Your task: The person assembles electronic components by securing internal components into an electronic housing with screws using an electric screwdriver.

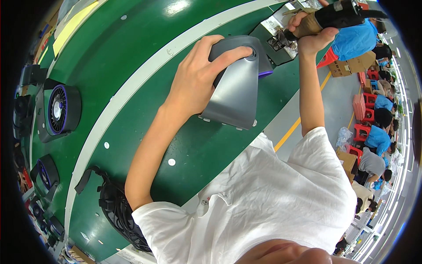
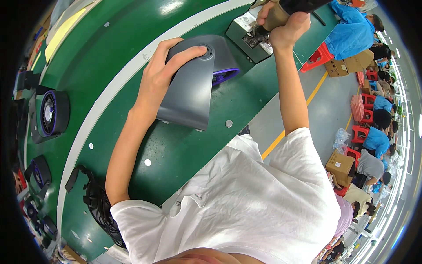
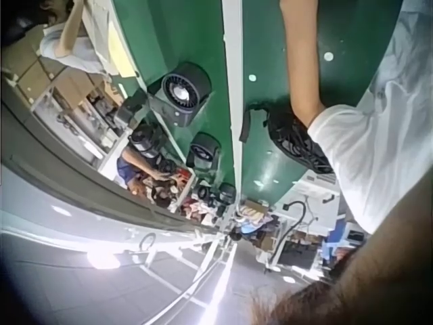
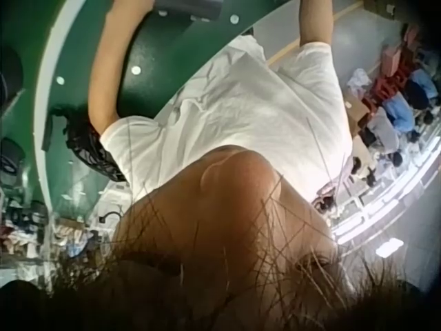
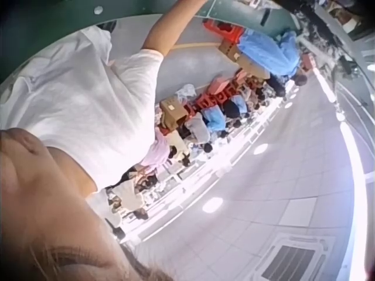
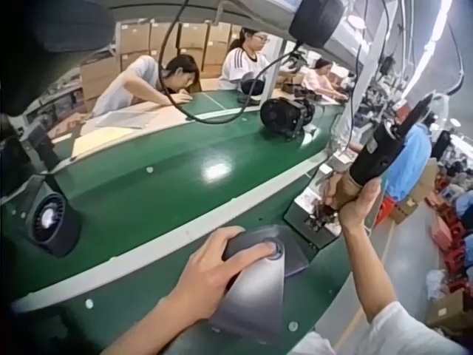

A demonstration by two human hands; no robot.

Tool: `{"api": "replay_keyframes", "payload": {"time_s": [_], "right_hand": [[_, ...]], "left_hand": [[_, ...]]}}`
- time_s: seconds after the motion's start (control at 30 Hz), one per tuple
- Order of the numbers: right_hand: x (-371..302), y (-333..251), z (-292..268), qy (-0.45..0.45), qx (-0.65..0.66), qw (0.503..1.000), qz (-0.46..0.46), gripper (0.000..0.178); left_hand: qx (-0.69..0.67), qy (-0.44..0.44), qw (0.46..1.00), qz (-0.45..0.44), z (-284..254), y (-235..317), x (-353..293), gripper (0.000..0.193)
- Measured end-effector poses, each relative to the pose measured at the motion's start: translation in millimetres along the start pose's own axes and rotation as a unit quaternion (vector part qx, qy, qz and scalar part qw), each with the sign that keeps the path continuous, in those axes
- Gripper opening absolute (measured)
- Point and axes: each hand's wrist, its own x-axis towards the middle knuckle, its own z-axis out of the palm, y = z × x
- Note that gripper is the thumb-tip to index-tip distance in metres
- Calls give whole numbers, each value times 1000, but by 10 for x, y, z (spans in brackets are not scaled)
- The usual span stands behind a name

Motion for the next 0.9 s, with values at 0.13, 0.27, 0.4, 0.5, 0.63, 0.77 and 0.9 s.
{"api": "replay_keyframes", "payload": {"time_s": [0.13,0.27,0.4,0.5,0.63,0.77,0.9], "right_hand": [[-142,67,711,291,-172,937,91,113],[-37,99,686,251,-243,921,171,116],[290,82,988,512,-62,841,163,118],[275,73,832,432,-115,881,153,117],[388,-262,944,298,-467,761,338,106],[213,-376,1029,212,-580,664,422,101],[336,-108,1130,330,-567,639,401,106]], "left_hand": [[1,3,1000,-11,-46,-5,-36,77],[-2,-1,1000,-10,-31,-16,-32,77],[7,-1,1000,-14,-14,-45,-50,78],[13,3,1000,-9,-5,-58,-46,78],[6,-2,1000,-9,-21,-56,-37,78],[11,1,1000,-14,-38,1,-60,78],[12,1,1000,-5,-33,-26,-32,78]]}}
